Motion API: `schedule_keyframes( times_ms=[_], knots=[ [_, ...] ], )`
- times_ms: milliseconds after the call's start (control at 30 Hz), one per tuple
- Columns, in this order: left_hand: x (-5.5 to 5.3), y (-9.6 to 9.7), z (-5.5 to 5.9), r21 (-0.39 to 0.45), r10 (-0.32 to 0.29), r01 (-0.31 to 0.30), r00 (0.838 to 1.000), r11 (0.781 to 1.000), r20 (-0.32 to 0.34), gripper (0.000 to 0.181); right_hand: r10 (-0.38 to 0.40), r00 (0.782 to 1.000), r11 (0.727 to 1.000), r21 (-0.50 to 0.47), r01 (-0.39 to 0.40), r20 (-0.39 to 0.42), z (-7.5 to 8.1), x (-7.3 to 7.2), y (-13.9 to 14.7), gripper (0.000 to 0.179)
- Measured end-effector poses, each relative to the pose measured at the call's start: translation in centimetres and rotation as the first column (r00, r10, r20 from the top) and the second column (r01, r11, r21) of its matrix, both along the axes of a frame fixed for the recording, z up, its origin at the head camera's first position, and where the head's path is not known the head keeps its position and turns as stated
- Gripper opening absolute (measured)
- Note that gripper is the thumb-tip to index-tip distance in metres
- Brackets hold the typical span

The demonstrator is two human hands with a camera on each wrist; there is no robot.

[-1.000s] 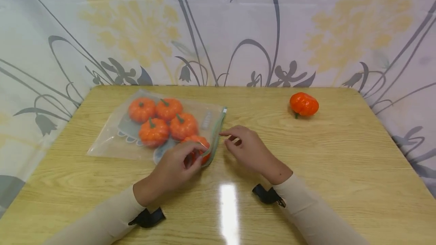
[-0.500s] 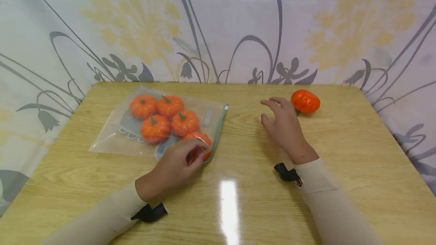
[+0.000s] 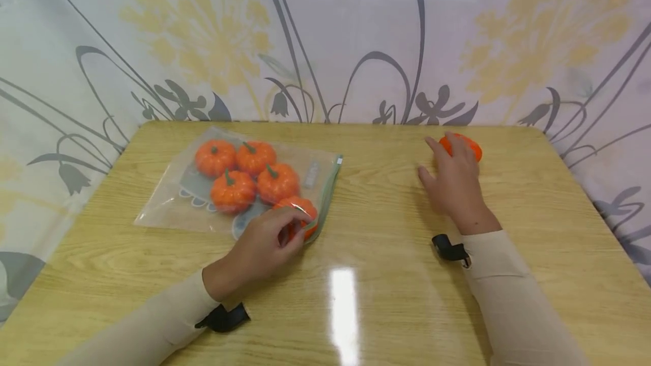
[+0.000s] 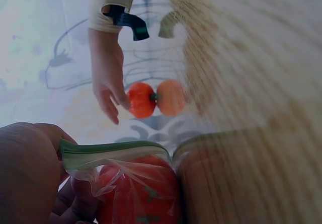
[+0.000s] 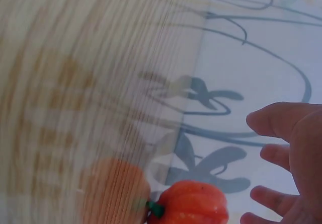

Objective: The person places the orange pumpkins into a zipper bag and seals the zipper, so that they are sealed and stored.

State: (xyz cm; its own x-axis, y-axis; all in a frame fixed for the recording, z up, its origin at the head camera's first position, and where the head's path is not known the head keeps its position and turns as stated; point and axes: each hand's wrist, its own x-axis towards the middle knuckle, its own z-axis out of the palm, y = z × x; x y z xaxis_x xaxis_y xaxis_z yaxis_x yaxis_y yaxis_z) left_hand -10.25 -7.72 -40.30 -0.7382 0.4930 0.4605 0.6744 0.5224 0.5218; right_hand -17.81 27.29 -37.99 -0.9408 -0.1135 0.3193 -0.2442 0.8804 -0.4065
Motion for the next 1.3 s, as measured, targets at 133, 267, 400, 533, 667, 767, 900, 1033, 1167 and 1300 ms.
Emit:
schedule_keyframes(
  times_ms=[133,267,400,533,667,767,900,1033,1167,1300],
  knots=[
    [0.1,-0.1,0.0,-0.002,-0.003,0.003,1.000,1.000,0.006,0.016,-0.017,0.998,1.000,0.009,0.016,0.053,-0.2,-0.3,1.0,0.060],
    [0.0,0.0,0.0,0.001,-0.009,0.009,1.000,1.000,-0.016,0.016,-0.040,0.987,0.999,0.034,0.035,0.153,-0.2,-0.8,1.8,0.066],
    [0.0,-0.1,0.0,-0.002,-0.010,0.010,1.000,1.000,-0.017,0.016,-0.048,0.973,0.998,0.047,0.038,0.225,-0.3,-1.1,2.4,0.070],
    [0.0,-0.1,0.0,-0.001,-0.004,0.004,1.000,1.000,-0.019,0.015,-0.057,0.966,0.997,0.063,0.042,0.251,-0.4,-1.3,2.9,0.072],
    [-0.1,-0.1,0.0,0.002,0.000,0.000,0.999,1.000,-0.035,0.014,-0.078,0.966,0.997,0.029,0.073,0.246,-0.3,-1.5,3.1,0.072],
    [-0.1,-0.1,0.0,-0.007,-0.007,0.007,0.999,1.000,-0.040,0.015,-0.097,0.962,0.995,-0.008,0.103,0.256,-0.3,-1.4,3.2,0.074],
    [-0.1,0.0,0.1,-0.017,-0.012,0.011,0.999,1.000,-0.042,0.015,-0.120,0.961,0.992,-0.005,0.125,0.248,-0.2,-1.2,3.3,0.074],
    [-0.2,0.0,0.2,-0.009,0.001,-0.001,0.999,1.000,-0.043,0.016,-0.143,0.967,0.989,0.010,0.144,0.212,0.1,-1.3,3.3,0.068],
    [-0.2,0.0,0.1,-0.004,-0.002,0.002,0.999,1.000,-0.040,0.015,-0.178,0.952,0.984,0.029,0.176,0.251,0.3,-1.2,3.5,0.064],
    [-0.2,0.0,0.0,-0.008,-0.008,0.008,0.999,1.000,-0.045,0.015,-0.203,0.937,0.979,0.039,0.201,0.284,0.4,-1.2,3.7,0.063]
  ],
)
